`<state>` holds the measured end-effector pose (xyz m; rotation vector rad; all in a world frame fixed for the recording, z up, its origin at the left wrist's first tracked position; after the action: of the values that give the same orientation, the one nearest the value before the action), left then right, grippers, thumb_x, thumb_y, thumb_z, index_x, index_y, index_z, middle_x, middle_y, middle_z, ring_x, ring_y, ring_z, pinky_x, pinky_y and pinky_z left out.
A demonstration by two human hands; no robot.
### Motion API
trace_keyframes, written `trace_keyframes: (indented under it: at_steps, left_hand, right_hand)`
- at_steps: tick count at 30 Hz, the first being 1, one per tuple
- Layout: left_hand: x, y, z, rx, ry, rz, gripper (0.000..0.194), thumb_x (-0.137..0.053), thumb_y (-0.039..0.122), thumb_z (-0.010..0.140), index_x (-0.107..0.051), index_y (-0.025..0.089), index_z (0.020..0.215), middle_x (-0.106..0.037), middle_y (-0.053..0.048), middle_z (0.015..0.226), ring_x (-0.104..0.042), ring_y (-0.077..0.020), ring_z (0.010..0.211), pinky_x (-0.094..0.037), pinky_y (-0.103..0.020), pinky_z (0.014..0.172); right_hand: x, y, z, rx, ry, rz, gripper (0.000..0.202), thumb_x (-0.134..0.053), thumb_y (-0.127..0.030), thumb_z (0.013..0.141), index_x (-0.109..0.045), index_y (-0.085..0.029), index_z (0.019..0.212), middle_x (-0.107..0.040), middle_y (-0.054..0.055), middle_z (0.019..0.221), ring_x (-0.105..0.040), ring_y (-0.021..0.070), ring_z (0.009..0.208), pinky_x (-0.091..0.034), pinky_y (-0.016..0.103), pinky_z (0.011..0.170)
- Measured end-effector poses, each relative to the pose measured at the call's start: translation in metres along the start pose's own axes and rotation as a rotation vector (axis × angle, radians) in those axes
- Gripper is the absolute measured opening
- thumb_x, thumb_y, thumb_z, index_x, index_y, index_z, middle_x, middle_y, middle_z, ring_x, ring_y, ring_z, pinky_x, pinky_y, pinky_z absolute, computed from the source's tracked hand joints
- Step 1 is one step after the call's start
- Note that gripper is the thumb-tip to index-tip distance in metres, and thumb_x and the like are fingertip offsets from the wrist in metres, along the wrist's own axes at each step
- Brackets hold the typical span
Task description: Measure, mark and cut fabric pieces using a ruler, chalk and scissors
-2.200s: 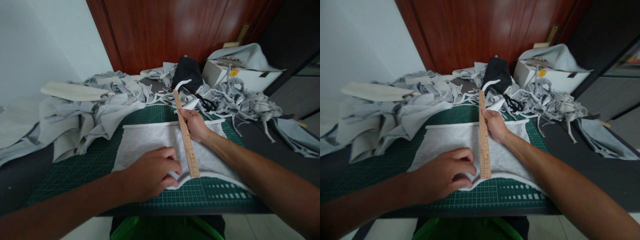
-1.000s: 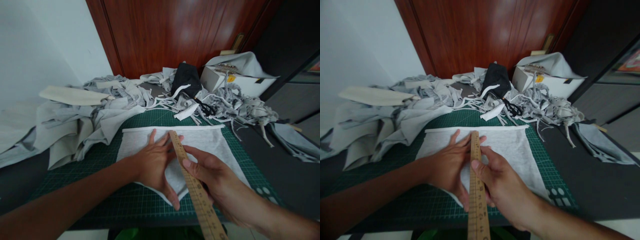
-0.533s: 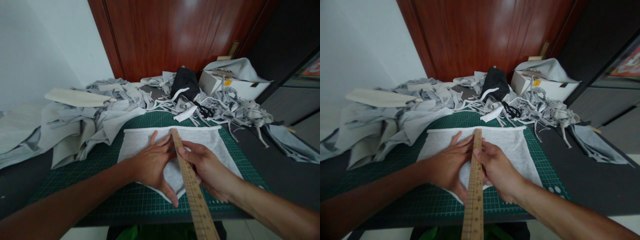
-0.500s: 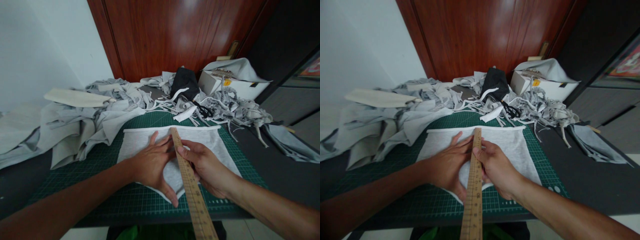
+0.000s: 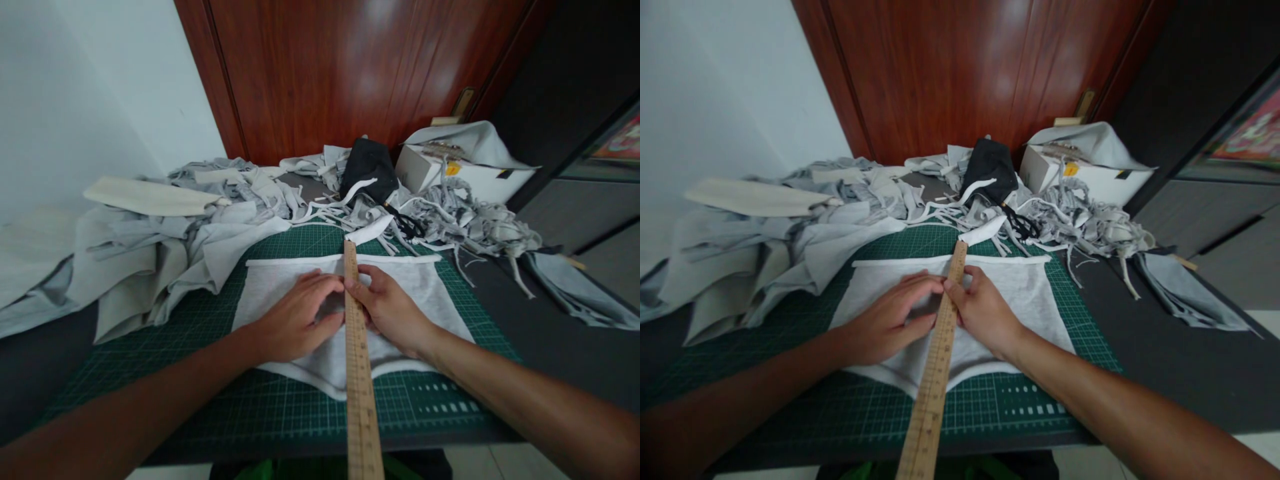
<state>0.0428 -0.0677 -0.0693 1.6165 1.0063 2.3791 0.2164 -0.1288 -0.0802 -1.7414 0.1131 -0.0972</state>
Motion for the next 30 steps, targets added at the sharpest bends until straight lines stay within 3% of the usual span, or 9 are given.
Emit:
trace_keyframes:
  at_steps: [2, 4, 7, 9, 13, 16, 23, 26, 30]
  left_hand:
    - [-0.001, -0.003, 0.001, 0.056, 0.114, -0.055, 0.042, -0.049, 0.033, 0.101, -0.049, 0.022, 0.142, -0.064, -0.012, 0.139, -0.060, -0.0270, 0.132, -0.044, -0.049, 0.118]
    - [-0.004, -0.004, 0.001, 0.052, 0.147, -0.024, 0.046, -0.042, 0.037, 0.107, -0.041, 0.022, 0.151, -0.058, -0.012, 0.148, -0.056, -0.0264, 0.137, -0.044, -0.048, 0.118]
    - [-0.011, -0.003, 0.002, 0.006, 0.107, 0.119, 0.040, -0.037, 0.038, 0.110, -0.050, 0.022, 0.145, -0.056, -0.012, 0.149, -0.052, -0.0266, 0.139, -0.041, -0.048, 0.121]
    - [-0.014, -0.002, 0.002, 0.006, 0.097, 0.183, 0.039, -0.045, 0.039, 0.107, -0.053, 0.022, 0.142, -0.056, -0.012, 0.145, -0.052, -0.0285, 0.137, -0.042, -0.050, 0.120]
    - [-0.015, 0.000, 0.001, 0.003, 0.076, 0.256, 0.046, -0.058, 0.032, 0.100, -0.053, 0.023, 0.145, -0.052, -0.014, 0.144, -0.050, -0.0322, 0.136, -0.042, -0.053, 0.118]
    - [-0.015, 0.002, 0.001, 0.001, 0.055, 0.302, 0.041, -0.056, 0.029, 0.099, -0.058, 0.023, 0.139, -0.049, -0.015, 0.143, -0.048, -0.0334, 0.136, -0.043, -0.054, 0.116]
    - [-0.015, 0.006, -0.001, 0.024, 0.058, 0.345, 0.029, -0.057, 0.025, 0.094, -0.061, 0.019, 0.122, -0.049, -0.016, 0.130, -0.048, -0.0351, 0.127, -0.045, -0.056, 0.111]
    - [-0.015, 0.008, -0.003, 0.024, 0.056, 0.347, 0.028, -0.058, 0.025, 0.092, -0.062, 0.019, 0.119, -0.049, -0.015, 0.126, -0.048, -0.0356, 0.124, -0.046, -0.055, 0.108]
    - [-0.015, 0.009, -0.003, 0.021, 0.053, 0.350, 0.032, -0.060, 0.025, 0.089, -0.061, 0.019, 0.120, -0.048, -0.016, 0.126, -0.048, -0.0363, 0.123, -0.046, -0.057, 0.108]
  right_hand:
    - [-0.002, 0.004, 0.002, 0.024, -0.010, -0.061, 0.057, -0.068, -0.050, 0.091, -0.049, -0.015, 0.131, -0.052, -0.009, 0.058, -0.044, 0.0123, 0.045, -0.029, 0.022, 0.040]
    - [-0.002, 0.005, 0.005, 0.081, -0.029, -0.192, 0.046, -0.063, -0.040, 0.094, -0.051, -0.014, 0.130, -0.056, -0.006, 0.061, -0.050, 0.0148, 0.050, -0.035, 0.025, 0.045]
    - [0.005, -0.002, 0.009, 0.253, -0.089, -0.500, 0.028, -0.059, -0.024, 0.093, -0.060, -0.016, 0.119, -0.072, 0.007, 0.085, -0.065, 0.0199, 0.070, -0.047, 0.031, 0.061]
    - [0.016, -0.009, 0.015, 0.363, -0.145, -0.724, 0.018, -0.057, -0.023, 0.094, -0.066, -0.017, 0.108, -0.076, 0.010, 0.095, -0.067, 0.0218, 0.077, -0.048, 0.033, 0.069]
    - [0.044, -0.013, 0.036, 0.618, -0.158, -1.116, 0.020, -0.056, -0.018, 0.089, -0.073, -0.016, 0.100, -0.073, 0.006, 0.078, -0.062, 0.0200, 0.065, -0.043, 0.033, 0.064]
    - [0.054, -0.007, 0.054, 0.779, -0.166, -1.177, 0.036, -0.051, -0.011, 0.086, -0.074, -0.012, 0.114, -0.075, 0.012, 0.098, -0.067, 0.0236, 0.086, -0.047, 0.034, 0.077]
    - [0.048, -0.003, 0.064, 0.679, -0.058, -1.467, 0.049, -0.044, -0.017, 0.098, -0.065, -0.016, 0.143, -0.075, 0.014, 0.101, -0.067, 0.0258, 0.089, -0.044, 0.034, 0.072]
    - [0.044, -0.006, 0.066, 0.619, -0.024, -1.510, 0.054, -0.044, -0.020, 0.099, -0.056, -0.008, 0.150, -0.077, 0.020, 0.104, -0.069, 0.0275, 0.081, -0.042, 0.036, 0.068]
    - [0.042, -0.007, 0.072, 0.569, 0.043, -1.527, 0.053, -0.038, -0.026, 0.104, -0.049, -0.001, 0.150, -0.078, 0.021, 0.087, -0.069, 0.0288, 0.071, -0.039, 0.036, 0.064]
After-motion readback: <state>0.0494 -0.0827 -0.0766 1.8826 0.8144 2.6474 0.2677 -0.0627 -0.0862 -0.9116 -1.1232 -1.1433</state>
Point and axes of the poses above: each hand's wrist, its own z-axis towards the middle knuckle, its own x-axis out of the back of the hand, y = z × x, the point moved 1 cm from there along z, towards the middle knuckle
